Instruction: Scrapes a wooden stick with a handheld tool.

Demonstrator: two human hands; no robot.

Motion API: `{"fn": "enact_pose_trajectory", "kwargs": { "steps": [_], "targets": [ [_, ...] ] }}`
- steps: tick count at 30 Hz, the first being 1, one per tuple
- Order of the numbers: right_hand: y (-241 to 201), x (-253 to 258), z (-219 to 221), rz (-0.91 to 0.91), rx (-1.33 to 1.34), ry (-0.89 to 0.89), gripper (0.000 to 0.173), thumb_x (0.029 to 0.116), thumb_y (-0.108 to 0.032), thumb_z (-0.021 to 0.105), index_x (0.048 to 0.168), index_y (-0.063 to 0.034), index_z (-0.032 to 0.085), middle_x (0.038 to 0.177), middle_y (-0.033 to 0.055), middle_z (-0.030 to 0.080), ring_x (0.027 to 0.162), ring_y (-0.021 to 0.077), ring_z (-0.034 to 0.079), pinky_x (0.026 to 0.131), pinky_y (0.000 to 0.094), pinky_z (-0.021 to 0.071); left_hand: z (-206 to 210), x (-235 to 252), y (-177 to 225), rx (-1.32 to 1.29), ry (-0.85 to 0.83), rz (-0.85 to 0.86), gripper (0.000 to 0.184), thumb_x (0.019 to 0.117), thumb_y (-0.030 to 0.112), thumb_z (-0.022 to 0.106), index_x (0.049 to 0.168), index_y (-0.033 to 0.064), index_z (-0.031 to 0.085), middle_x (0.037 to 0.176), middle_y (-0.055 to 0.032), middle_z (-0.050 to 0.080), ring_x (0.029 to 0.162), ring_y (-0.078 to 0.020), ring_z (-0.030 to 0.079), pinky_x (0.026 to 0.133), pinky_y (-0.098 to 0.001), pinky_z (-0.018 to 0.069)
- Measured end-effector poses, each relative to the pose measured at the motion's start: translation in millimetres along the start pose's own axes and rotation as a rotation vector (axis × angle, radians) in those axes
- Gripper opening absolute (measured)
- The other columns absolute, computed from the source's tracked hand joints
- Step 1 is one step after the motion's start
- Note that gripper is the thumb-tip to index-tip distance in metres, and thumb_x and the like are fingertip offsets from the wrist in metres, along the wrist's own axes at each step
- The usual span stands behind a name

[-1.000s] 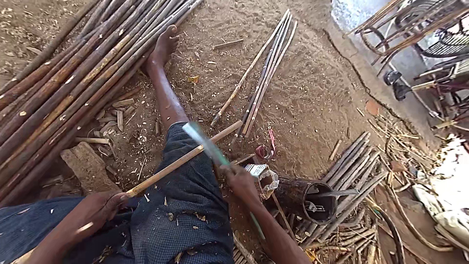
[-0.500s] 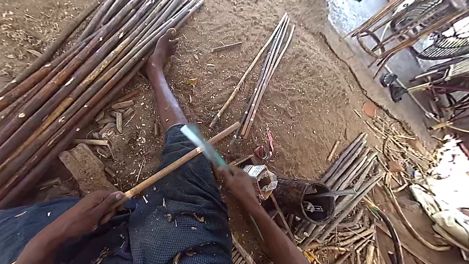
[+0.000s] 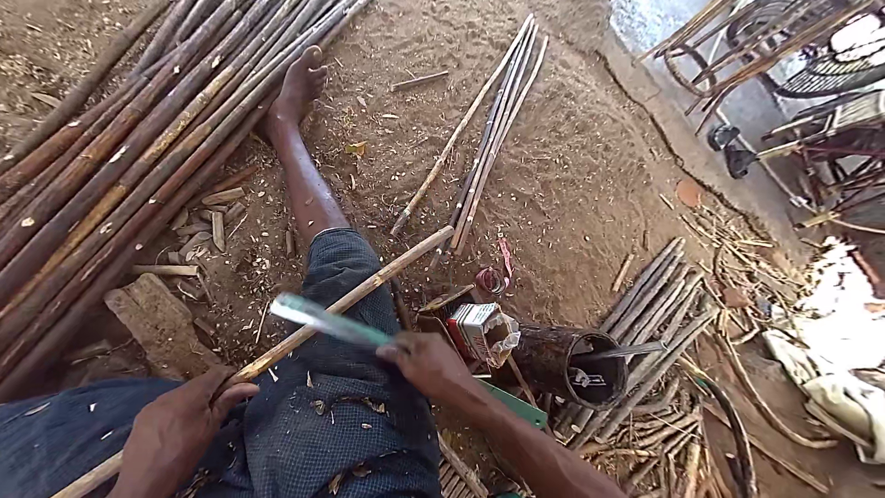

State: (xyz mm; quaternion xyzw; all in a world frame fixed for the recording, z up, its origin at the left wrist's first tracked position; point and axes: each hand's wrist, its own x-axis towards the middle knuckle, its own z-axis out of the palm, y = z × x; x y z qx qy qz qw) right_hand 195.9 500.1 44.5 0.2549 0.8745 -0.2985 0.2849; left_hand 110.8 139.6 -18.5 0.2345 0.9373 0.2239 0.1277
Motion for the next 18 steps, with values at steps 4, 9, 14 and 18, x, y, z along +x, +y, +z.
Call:
{"fn": "enact_pose_trajectory", "kwargs": {
  "steps": [4, 9, 14, 18],
  "targets": [
    [27.9, 21.3, -19.9, 0.069, 0.242, 0.328, 0.06, 0.1004, -0.067, 0.047, 0.1, -0.0097, 0.065, 0.067, 0.0127, 0.059, 0.053, 0.0288, 0.058, 0.048, 0.0499, 0.0494, 12.5, -11.0, 4.6, 0.051, 0.17, 0.031, 0.081, 0.0927, 0.08, 0.036, 0.098, 0.0071, 0.072, 0.071, -0.0088, 0.064, 0.056, -0.0282, 0.064, 0.046, -0.0491, 0.0496],
    [1.5, -1.5, 3.3, -0.057, 0.015, -0.034, 0.051, 0.1011, -0.061, 0.052, 0.101, -0.0126, 0.068, 0.083, 0.0115, 0.066, 0.078, 0.0307, 0.067, 0.069, 0.057, 0.0544, 4.9, -4.1, 3.8, 0.04, 0.104, 0.05, 0.076, 0.0969, 0.074, 0.037, 0.094, 0.0057, 0.07, 0.071, -0.0118, 0.064, 0.057, -0.0316, 0.064, 0.048, -0.0535, 0.0493],
    [70.3, 47.2, -30.8, 0.06, 0.733, 0.497, 0.05, 0.1075, -0.053, 0.044, 0.099, -0.0067, 0.061, 0.058, 0.0023, 0.05, 0.041, 0.0137, 0.045, 0.039, 0.0333, 0.0442, -15.9, 11.6, -2.2, -0.027, -0.167, -0.175, 0.075, 0.1036, 0.067, 0.02, 0.089, 0.0153, 0.073, 0.073, -0.007, 0.067, 0.071, -0.0316, 0.068, 0.062, -0.0601, 0.0512],
    [71.4, 43.8, -13.3, 0.081, 0.716, 0.574, 0.052, 0.1052, -0.06, 0.044, 0.098, -0.0108, 0.06, 0.058, 0.0044, 0.05, 0.04, 0.0161, 0.045, 0.037, 0.0338, 0.0424, -14.6, 24.0, -17.8, -0.074, -0.2, -0.097, 0.066, 0.0983, 0.072, 0.03, 0.095, 0.0174, 0.067, 0.063, 0.0006, 0.056, 0.055, -0.0225, 0.06, 0.051, -0.0516, 0.0487]
  ]
}}
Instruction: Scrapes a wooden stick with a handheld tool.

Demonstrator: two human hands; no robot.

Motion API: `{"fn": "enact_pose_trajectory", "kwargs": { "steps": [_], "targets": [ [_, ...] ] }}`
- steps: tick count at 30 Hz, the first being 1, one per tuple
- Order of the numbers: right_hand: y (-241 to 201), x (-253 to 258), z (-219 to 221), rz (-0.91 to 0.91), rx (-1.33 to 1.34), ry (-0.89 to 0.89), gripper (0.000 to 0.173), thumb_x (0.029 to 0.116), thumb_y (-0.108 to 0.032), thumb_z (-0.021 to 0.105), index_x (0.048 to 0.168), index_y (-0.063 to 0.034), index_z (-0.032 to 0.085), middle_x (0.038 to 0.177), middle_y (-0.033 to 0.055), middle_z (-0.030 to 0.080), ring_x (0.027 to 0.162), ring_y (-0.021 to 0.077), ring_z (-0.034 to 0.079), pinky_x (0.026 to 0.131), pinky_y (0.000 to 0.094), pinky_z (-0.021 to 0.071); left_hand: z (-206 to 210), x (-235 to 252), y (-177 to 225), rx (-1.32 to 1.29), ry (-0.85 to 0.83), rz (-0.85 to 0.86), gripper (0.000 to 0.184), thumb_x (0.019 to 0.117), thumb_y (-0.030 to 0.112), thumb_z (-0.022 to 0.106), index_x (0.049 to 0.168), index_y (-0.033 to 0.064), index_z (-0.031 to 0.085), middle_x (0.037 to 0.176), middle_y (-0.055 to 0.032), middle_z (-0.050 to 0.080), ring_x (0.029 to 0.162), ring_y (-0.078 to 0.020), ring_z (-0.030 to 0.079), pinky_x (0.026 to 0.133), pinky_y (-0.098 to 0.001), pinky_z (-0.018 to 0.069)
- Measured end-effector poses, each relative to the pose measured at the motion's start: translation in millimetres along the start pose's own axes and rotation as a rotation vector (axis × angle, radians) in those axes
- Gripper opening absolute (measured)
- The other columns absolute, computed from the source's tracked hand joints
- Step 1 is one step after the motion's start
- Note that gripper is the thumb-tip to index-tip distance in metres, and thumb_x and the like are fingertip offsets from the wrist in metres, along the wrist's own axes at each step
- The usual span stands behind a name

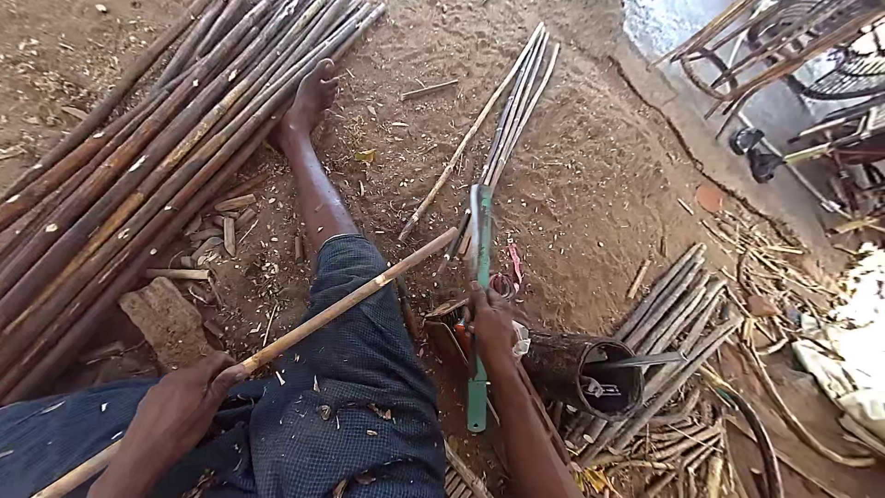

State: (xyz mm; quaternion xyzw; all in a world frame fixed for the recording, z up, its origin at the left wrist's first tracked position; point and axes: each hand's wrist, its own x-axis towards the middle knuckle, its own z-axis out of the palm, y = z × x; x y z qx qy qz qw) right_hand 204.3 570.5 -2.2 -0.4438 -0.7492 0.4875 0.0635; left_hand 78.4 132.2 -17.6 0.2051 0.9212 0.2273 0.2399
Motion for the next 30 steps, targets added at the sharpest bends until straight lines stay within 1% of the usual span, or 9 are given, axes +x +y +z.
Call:
{"fn": "enact_pose_trajectory", "kwargs": {
  "steps": [3, 5, 9, 12, 16, 20, 24, 27, 30],
  "targets": [
    [10.1, -38.3, 30.9, -0.107, -0.341, -0.257, 0.047, 0.1045, -0.052, 0.052, 0.099, -0.0077, 0.067, 0.069, 0.0105, 0.059, 0.059, 0.0262, 0.059, 0.055, 0.0498, 0.0512, -5.0, 5.6, -2.0, -0.067, -0.058, -0.013, 0.054, 0.0977, 0.062, 0.05, 0.093, 0.0109, 0.066, 0.062, -0.0015, 0.056, 0.054, -0.0225, 0.058, 0.053, -0.0509, 0.0482],
    [15.6, -38.9, 36.8, -0.102, -0.374, -0.314, 0.044, 0.1026, -0.053, 0.056, 0.093, -0.0117, 0.068, 0.07, 0.0073, 0.061, 0.061, 0.0233, 0.06, 0.058, 0.0483, 0.0514, -7.6, 5.9, -1.7, -0.081, -0.074, -0.026, 0.049, 0.099, 0.058, 0.051, 0.09, 0.0113, 0.064, 0.06, 0.0, 0.054, 0.052, -0.02, 0.056, 0.052, -0.0474, 0.0474],
    [15.7, -31.3, 33.7, 0.018, -0.138, -0.238, 0.057, 0.1031, -0.065, 0.043, 0.098, -0.0107, 0.062, 0.06, 0.0065, 0.053, 0.044, 0.0184, 0.049, 0.042, 0.0374, 0.0459, 0.5, 1.0, 2.3, -0.021, 0.007, -0.058, 0.05, 0.0968, 0.061, 0.054, 0.091, 0.0128, 0.065, 0.059, -0.0008, 0.054, 0.052, -0.0226, 0.057, 0.05, -0.0503, 0.0474],
    [2.2, -43.7, 31.2, -0.095, -0.391, -0.419, 0.045, 0.1035, -0.054, 0.053, 0.093, -0.0121, 0.068, 0.071, 0.0064, 0.061, 0.063, 0.0224, 0.061, 0.061, 0.0478, 0.0519, 0.9, -0.4, 3.9, -0.013, 0.059, -0.029, 0.06, 0.0911, 0.071, 0.051, 0.092, 0.0128, 0.065, 0.06, -0.0007, 0.055, 0.052, -0.023, 0.057, 0.049, -0.0517, 0.0476],
    [4.8, -18.9, 13.6, 0.02, -0.143, -0.254, 0.051, 0.1052, -0.056, 0.048, 0.096, -0.0077, 0.061, 0.06, 0.0046, 0.051, 0.043, 0.0161, 0.047, 0.04, 0.0347, 0.0444, 2.1, -2.2, 7.6, 0.004, 0.071, -0.046, 0.059, 0.0929, 0.069, 0.053, 0.089, 0.011, 0.063, 0.059, -0.002, 0.052, 0.051, -0.0248, 0.057, 0.048, -0.0509, 0.0458],
    [-5.6, -50.6, 32.4, -0.158, -0.576, -0.518, 0.049, 0.1031, -0.057, 0.049, 0.093, -0.0126, 0.066, 0.071, 0.0078, 0.061, 0.067, 0.0264, 0.064, 0.062, 0.0516, 0.0529, -0.7, 5.8, 6.1, -0.023, -0.012, -0.069, 0.061, 0.0993, 0.066, 0.042, 0.087, 0.0113, 0.066, 0.059, -0.0029, 0.055, 0.053, -0.0245, 0.058, 0.051, -0.0528, 0.0475],
    [12.8, -22.5, 22.8, 0.014, -0.259, -0.169, 0.065, 0.099, -0.072, 0.043, 0.099, -0.011, 0.064, 0.062, 0.0087, 0.054, 0.047, 0.0236, 0.052, 0.044, 0.0442, 0.0474, -1.2, 10.9, -0.6, -0.067, -0.026, -0.087, 0.08, 0.0914, 0.085, 0.023, 0.083, 0.0187, 0.067, 0.057, 0.0029, 0.055, 0.05, -0.0179, 0.057, 0.048, -0.0469, 0.0482],
    [6.0, -43.7, 40.6, -0.157, -0.524, -0.345, 0.046, 0.1042, -0.052, 0.05, 0.096, -0.0101, 0.067, 0.069, 0.0089, 0.061, 0.064, 0.0272, 0.064, 0.061, 0.052, 0.0537, -1.0, 11.0, -1.9, -0.069, -0.017, -0.068, 0.073, 0.0961, 0.078, 0.027, 0.083, 0.0173, 0.066, 0.057, 0.0028, 0.055, 0.049, -0.0172, 0.056, 0.048, -0.0461, 0.0476],
    [7.7, -32.6, 19.8, -0.067, -0.422, -0.274, 0.056, 0.1028, -0.062, 0.048, 0.101, -0.0093, 0.067, 0.069, 0.0106, 0.059, 0.058, 0.0272, 0.058, 0.054, 0.0499, 0.0501, -1.2, 16.5, 0.7, -0.131, -0.043, -0.057, 0.066, 0.1003, 0.069, 0.033, 0.083, 0.0165, 0.068, 0.054, 0.0039, 0.054, 0.047, -0.0149, 0.054, 0.048, -0.0431, 0.0475]
  ]
}}
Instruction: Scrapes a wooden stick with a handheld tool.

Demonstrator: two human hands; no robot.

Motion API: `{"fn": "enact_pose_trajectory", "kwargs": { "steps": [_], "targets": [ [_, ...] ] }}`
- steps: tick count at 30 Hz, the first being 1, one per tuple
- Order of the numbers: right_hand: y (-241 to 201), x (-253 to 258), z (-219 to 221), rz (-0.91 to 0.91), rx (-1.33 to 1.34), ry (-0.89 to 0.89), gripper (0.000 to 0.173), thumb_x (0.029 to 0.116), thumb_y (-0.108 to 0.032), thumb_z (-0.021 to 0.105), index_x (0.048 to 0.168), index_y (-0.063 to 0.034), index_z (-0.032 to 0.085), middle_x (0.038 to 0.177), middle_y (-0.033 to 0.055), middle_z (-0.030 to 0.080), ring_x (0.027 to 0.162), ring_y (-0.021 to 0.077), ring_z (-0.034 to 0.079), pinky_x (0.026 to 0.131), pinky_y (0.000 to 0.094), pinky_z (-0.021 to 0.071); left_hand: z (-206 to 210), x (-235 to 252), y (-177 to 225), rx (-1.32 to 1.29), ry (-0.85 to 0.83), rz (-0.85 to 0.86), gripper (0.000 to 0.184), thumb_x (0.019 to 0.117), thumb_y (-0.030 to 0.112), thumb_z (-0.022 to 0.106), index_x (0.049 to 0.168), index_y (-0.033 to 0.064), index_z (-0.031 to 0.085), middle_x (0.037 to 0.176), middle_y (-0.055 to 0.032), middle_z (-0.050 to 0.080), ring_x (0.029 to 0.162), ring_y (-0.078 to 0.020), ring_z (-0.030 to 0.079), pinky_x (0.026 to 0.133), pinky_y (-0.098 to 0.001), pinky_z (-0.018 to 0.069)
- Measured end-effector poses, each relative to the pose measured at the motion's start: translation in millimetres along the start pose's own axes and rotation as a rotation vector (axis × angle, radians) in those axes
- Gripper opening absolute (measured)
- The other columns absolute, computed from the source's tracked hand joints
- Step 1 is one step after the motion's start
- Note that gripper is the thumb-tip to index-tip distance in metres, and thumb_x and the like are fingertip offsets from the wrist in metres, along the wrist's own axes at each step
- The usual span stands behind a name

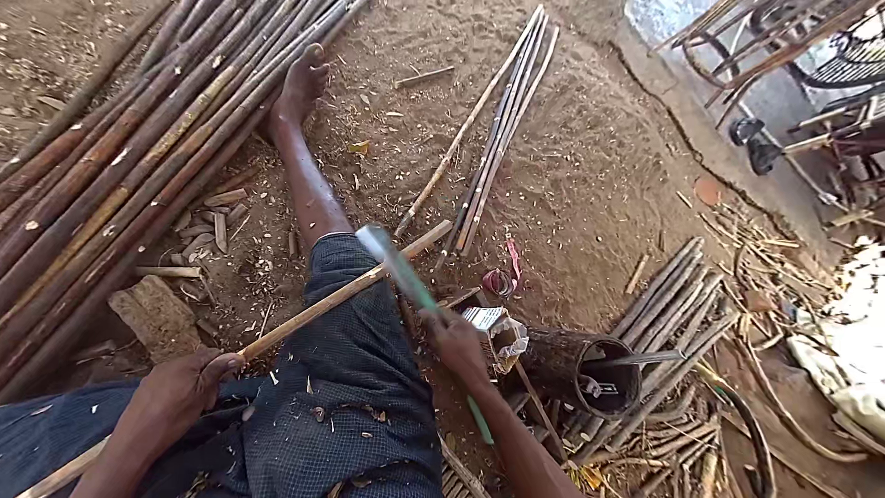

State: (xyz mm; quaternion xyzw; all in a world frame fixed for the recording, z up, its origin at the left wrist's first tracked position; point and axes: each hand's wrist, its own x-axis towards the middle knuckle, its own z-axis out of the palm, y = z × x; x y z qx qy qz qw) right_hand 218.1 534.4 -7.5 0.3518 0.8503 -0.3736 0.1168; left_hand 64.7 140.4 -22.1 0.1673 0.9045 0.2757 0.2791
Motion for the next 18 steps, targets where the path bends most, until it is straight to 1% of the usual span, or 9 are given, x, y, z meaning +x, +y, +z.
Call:
{"fn": "enact_pose_trajectory", "kwargs": {
  "steps": [2, 4, 6, 9, 10, 12, 14, 16, 18],
  "targets": [
    [6.4, 6.4, -2.2, 0.073, 0.075, 0.077, 0.064, 0.1008, -0.07, 0.041, 0.1, -0.01, 0.063, 0.064, 0.0101, 0.055, 0.049, 0.0254, 0.053, 0.046, 0.0457, 0.0472, -1.9, -0.7, 2.8, -0.091, -0.059, -0.031, 0.058, 0.1044, 0.059, 0.039, 0.084, 0.014, 0.069, 0.054, 0.0024, 0.055, 0.045, -0.0148, 0.053, 0.048, -0.0404, 0.0473],
    [-11.2, -1.7, 9.8, -0.073, -0.107, -0.043, 0.05, 0.1046, -0.055, 0.048, 0.099, -0.0083, 0.067, 0.07, 0.0114, 0.061, 0.062, 0.0297, 0.062, 0.058, 0.0535, 0.0529, -6.9, 2.0, 0.0, -0.144, -0.108, -0.034, 0.056, 0.1035, 0.06, 0.04, 0.084, 0.0135, 0.064, 0.054, 0.0015, 0.054, 0.044, -0.0146, 0.051, 0.046, -0.0371, 0.0451],
    [-13.8, -7.9, 7.9, -0.105, -0.17, -0.107, 0.047, 0.1025, -0.056, 0.052, 0.095, -0.012, 0.068, 0.071, 0.0086, 0.062, 0.065, 0.0277, 0.064, 0.061, 0.0531, 0.0528, -9.2, 4.8, -3.8, -0.188, -0.168, -0.005, 0.051, 0.1019, 0.059, 0.045, 0.089, 0.0127, 0.062, 0.056, 0.0006, 0.054, 0.043, -0.0145, 0.052, 0.043, -0.0347, 0.0452],
    [-1.1, 7.4, -6.9, 0.051, 0.076, 0.068, 0.061, 0.1014, -0.067, 0.044, 0.101, -0.0098, 0.064, 0.064, 0.0098, 0.055, 0.048, 0.0242, 0.053, 0.046, 0.045, 0.0472, -8.6, 9.6, -7.9, -0.175, -0.171, 0.016, 0.035, 0.0985, 0.046, 0.062, 0.092, 0.0117, 0.063, 0.058, 0.0001, 0.054, 0.046, -0.0151, 0.052, 0.047, -0.037, 0.0466],
    [-5.0, 4.2, -2.3, 0.039, 0.049, 0.059, 0.059, 0.1032, -0.064, 0.044, 0.102, -0.0082, 0.064, 0.065, 0.011, 0.057, 0.052, 0.0262, 0.056, 0.049, 0.0474, 0.0496, -7.3, 8.2, -9.0, -0.168, -0.162, 0.005, 0.032, 0.0973, 0.042, 0.066, 0.091, 0.0113, 0.063, 0.059, -0.0006, 0.055, 0.047, -0.0156, 0.053, 0.047, -0.0377, 0.0469],
    [-18.7, -9.7, 13.3, -0.087, -0.156, -0.076, 0.047, 0.1047, -0.052, 0.049, 0.099, -0.0091, 0.067, 0.071, 0.0109, 0.062, 0.066, 0.0298, 0.065, 0.061, 0.0542, 0.0541, -7.5, 7.8, -9.9, -0.152, -0.152, 0.001, 0.03, 0.0971, 0.04, 0.067, 0.092, 0.0108, 0.063, 0.059, -0.0009, 0.055, 0.047, -0.016, 0.053, 0.047, -0.0385, 0.0472],
    [-14.8, -11.3, 7.9, -0.063, -0.122, -0.074, 0.05, 0.1026, -0.058, 0.051, 0.097, -0.0108, 0.068, 0.071, 0.0106, 0.062, 0.064, 0.0288, 0.063, 0.06, 0.0532, 0.0525, -7.0, 9.4, -9.5, -0.156, -0.162, 0.011, 0.037, 0.0966, 0.048, 0.062, 0.092, 0.0114, 0.062, 0.058, 0.0003, 0.054, 0.046, -0.0149, 0.053, 0.046, -0.0372, 0.0466],
    [-3.6, 3.1, -5.1, 0.061, 0.059, 0.071, 0.062, 0.1004, -0.069, 0.045, 0.1, -0.0103, 0.066, 0.066, 0.0112, 0.057, 0.053, 0.0269, 0.055, 0.049, 0.0481, 0.048, -5.1, 14.7, -10.1, -0.174, -0.152, 0.017, 0.041, 0.0964, 0.053, 0.059, 0.088, 0.013, 0.061, 0.055, 0.0015, 0.053, 0.044, -0.0132, 0.052, 0.044, -0.0343, 0.0457],
    [-10.1, 3.4, 1.3, 0.02, -0.017, 0.029, 0.059, 0.1034, -0.063, 0.044, 0.102, -0.0081, 0.065, 0.07, 0.0123, 0.06, 0.059, 0.0292, 0.06, 0.055, 0.0514, 0.0519, -6.1, 12.8, -9.8, -0.187, -0.155, 0.003, 0.04, 0.0979, 0.05, 0.058, 0.086, 0.0125, 0.062, 0.054, 0.0015, 0.052, 0.043, -0.0132, 0.051, 0.044, -0.0339, 0.0449]
  ]
}}
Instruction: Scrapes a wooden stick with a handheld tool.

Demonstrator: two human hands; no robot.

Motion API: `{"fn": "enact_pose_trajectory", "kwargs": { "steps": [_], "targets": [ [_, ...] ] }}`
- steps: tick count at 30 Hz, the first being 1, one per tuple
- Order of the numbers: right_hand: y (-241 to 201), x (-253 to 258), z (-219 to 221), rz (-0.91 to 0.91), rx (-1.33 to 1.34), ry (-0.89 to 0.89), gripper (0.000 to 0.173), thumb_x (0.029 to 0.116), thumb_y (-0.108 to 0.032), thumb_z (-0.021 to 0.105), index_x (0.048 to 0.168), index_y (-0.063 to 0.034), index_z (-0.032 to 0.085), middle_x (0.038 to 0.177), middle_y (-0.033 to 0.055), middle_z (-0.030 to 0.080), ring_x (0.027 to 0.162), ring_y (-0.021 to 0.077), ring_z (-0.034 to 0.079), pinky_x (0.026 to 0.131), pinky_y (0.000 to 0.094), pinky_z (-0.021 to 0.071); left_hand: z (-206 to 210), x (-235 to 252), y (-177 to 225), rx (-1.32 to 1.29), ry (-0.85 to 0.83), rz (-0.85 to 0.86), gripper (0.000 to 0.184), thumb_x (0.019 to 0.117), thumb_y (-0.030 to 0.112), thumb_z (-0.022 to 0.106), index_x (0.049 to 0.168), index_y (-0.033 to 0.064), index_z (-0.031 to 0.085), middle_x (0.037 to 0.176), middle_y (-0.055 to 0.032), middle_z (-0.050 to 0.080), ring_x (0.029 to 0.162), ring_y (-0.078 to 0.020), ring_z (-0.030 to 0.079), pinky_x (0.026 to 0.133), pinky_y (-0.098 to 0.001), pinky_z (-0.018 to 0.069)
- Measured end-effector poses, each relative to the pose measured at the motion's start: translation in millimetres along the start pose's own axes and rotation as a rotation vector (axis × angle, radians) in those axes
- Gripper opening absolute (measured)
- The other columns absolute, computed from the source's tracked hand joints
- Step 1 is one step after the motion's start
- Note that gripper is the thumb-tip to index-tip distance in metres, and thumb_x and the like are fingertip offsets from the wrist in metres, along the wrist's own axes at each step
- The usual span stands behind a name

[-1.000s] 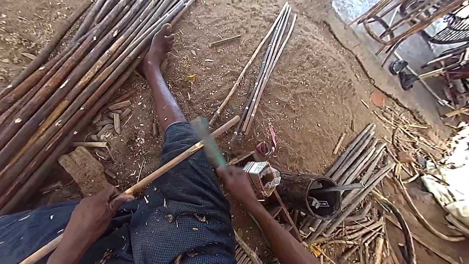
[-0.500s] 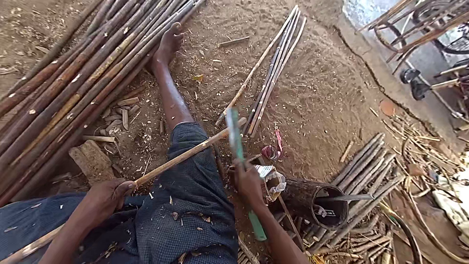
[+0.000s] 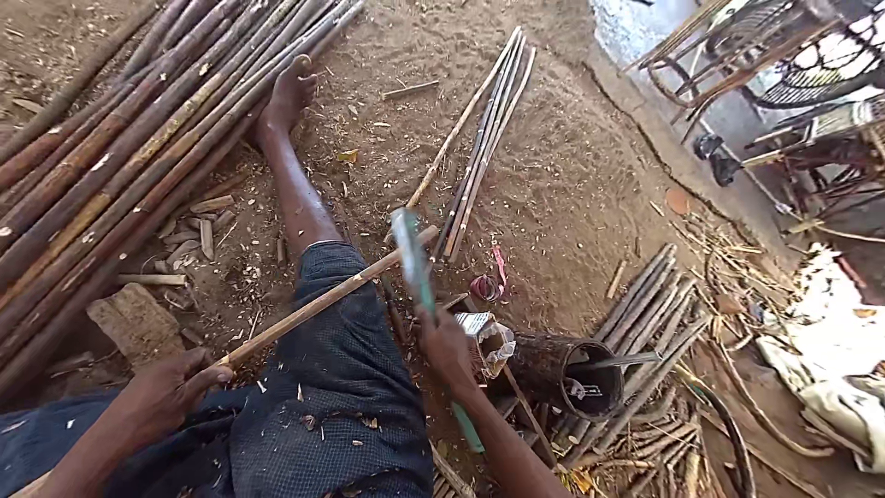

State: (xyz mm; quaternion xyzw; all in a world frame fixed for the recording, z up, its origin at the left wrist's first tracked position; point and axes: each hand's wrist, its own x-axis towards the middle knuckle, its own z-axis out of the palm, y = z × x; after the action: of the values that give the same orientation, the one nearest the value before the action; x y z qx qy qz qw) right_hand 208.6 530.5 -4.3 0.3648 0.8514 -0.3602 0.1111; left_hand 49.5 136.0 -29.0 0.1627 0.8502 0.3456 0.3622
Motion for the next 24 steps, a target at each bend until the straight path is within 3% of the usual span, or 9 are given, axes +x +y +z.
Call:
{"fn": "enact_pose_trajectory", "kwargs": {
  "steps": [3, 6, 8, 10, 13, 14, 17, 21, 24],
  "targets": [
    [-7.4, -10.5, 3.3, -0.112, -0.18, -0.162, 0.052, 0.1023, -0.06, 0.05, 0.099, -0.0112, 0.068, 0.075, 0.0102, 0.064, 0.072, 0.0294, 0.066, 0.066, 0.0542, 0.0539, -2.1, -0.7, 4.7, -0.014, -0.025, -0.001, 0.037, 0.1004, 0.045, 0.058, 0.087, 0.0101, 0.062, 0.054, 0.0001, 0.052, 0.043, -0.0136, 0.051, 0.044, -0.0329, 0.0449],
    [6.1, 5.5, -9.5, 0.039, 0.061, 0.041, 0.064, 0.1005, -0.07, 0.043, 0.103, -0.0105, 0.065, 0.066, 0.0105, 0.056, 0.052, 0.0259, 0.055, 0.049, 0.0468, 0.0485, -1.8, 3.1, 8.3, -0.032, -0.03, 0.005, 0.035, 0.1035, 0.039, 0.055, 0.087, 0.0092, 0.063, 0.054, -0.0006, 0.053, 0.043, -0.0141, 0.052, 0.044, -0.0328, 0.046],
    [-7.6, 0.4, 2.2, -0.049, -0.078, -0.053, 0.054, 0.1046, -0.058, 0.046, 0.1, -0.008, 0.066, 0.07, 0.0117, 0.06, 0.062, 0.0295, 0.061, 0.058, 0.0521, 0.0522, -3.7, 1.6, 8.9, -0.039, -0.041, -0.011, 0.035, 0.1044, 0.037, 0.055, 0.085, 0.0092, 0.063, 0.053, -0.0014, 0.053, 0.042, -0.0146, 0.051, 0.044, -0.0326, 0.045],
    [-12.6, -8.2, 5.3, -0.124, -0.236, -0.162, 0.05, 0.1038, -0.058, 0.047, 0.097, -0.0119, 0.066, 0.073, 0.0094, 0.062, 0.069, 0.0291, 0.065, 0.063, 0.0536, 0.0534, -4.3, -0.2, 9.8, -0.05, -0.072, -0.018, 0.037, 0.1048, 0.04, 0.054, 0.086, 0.0089, 0.062, 0.053, -0.0024, 0.054, 0.041, -0.0146, 0.051, 0.043, -0.0316, 0.0445],
    [1.6, 7.3, -8.4, 0.015, 0.045, 0.04, 0.062, 0.1018, -0.067, 0.043, 0.102, -0.0094, 0.066, 0.066, 0.0107, 0.057, 0.052, 0.0261, 0.054, 0.048, 0.0471, 0.0473, -5.8, 3.4, 11.0, -0.016, -0.062, 0.003, 0.046, 0.1043, 0.049, 0.049, 0.085, 0.0102, 0.063, 0.054, -0.0016, 0.055, 0.042, -0.0145, 0.052, 0.043, -0.0325, 0.0457],
    [1.9, 7.6, -4.7, 0.015, 0.041, 0.055, 0.063, 0.1022, -0.067, 0.042, 0.102, -0.0091, 0.065, 0.066, 0.011, 0.057, 0.052, 0.0267, 0.055, 0.048, 0.0481, 0.0485, -4.1, 1.8, 10.9, -0.012, -0.053, -0.002, 0.047, 0.1047, 0.05, 0.048, 0.084, 0.0102, 0.063, 0.054, -0.0017, 0.055, 0.042, -0.0151, 0.052, 0.044, -0.0333, 0.0456],
    [-9.2, -7.8, 8.8, -0.131, -0.209, -0.138, 0.049, 0.1038, -0.056, 0.049, 0.099, -0.0112, 0.068, 0.075, 0.0108, 0.064, 0.07, 0.0302, 0.067, 0.065, 0.0552, 0.0544, -3.4, -2.0, 13.7, 0.02, -0.041, -0.002, 0.05, 0.1069, 0.049, 0.042, 0.083, 0.0108, 0.065, 0.055, -0.0005, 0.056, 0.044, -0.0147, 0.053, 0.046, -0.0345, 0.0466],
    [3.5, 8.0, -5.2, 0.039, 0.073, 0.029, 0.063, 0.1009, -0.069, 0.043, 0.099, -0.01, 0.063, 0.062, 0.01, 0.054, 0.048, 0.0246, 0.052, 0.045, 0.0449, 0.0468, -4.1, 3.5, 14.8, -0.011, -0.078, -0.042, 0.052, 0.1092, 0.044, 0.039, 0.082, 0.0104, 0.066, 0.056, -0.0008, 0.056, 0.044, -0.0155, 0.05, 0.046, -0.0356, 0.0445],
    [-14.2, -7.1, 6.2, -0.134, -0.211, -0.149, 0.048, 0.1043, -0.055, 0.048, 0.098, -0.0111, 0.067, 0.074, 0.01, 0.064, 0.07, 0.029, 0.066, 0.064, 0.0528, 0.0542, -8.6, 4.6, 13.9, -0.042, -0.108, -0.044, 0.051, 0.1095, 0.042, 0.039, 0.082, 0.0089, 0.066, 0.058, -0.001, 0.056, 0.045, -0.0145, 0.049, 0.046, -0.0331, 0.0431]
  ]
}}
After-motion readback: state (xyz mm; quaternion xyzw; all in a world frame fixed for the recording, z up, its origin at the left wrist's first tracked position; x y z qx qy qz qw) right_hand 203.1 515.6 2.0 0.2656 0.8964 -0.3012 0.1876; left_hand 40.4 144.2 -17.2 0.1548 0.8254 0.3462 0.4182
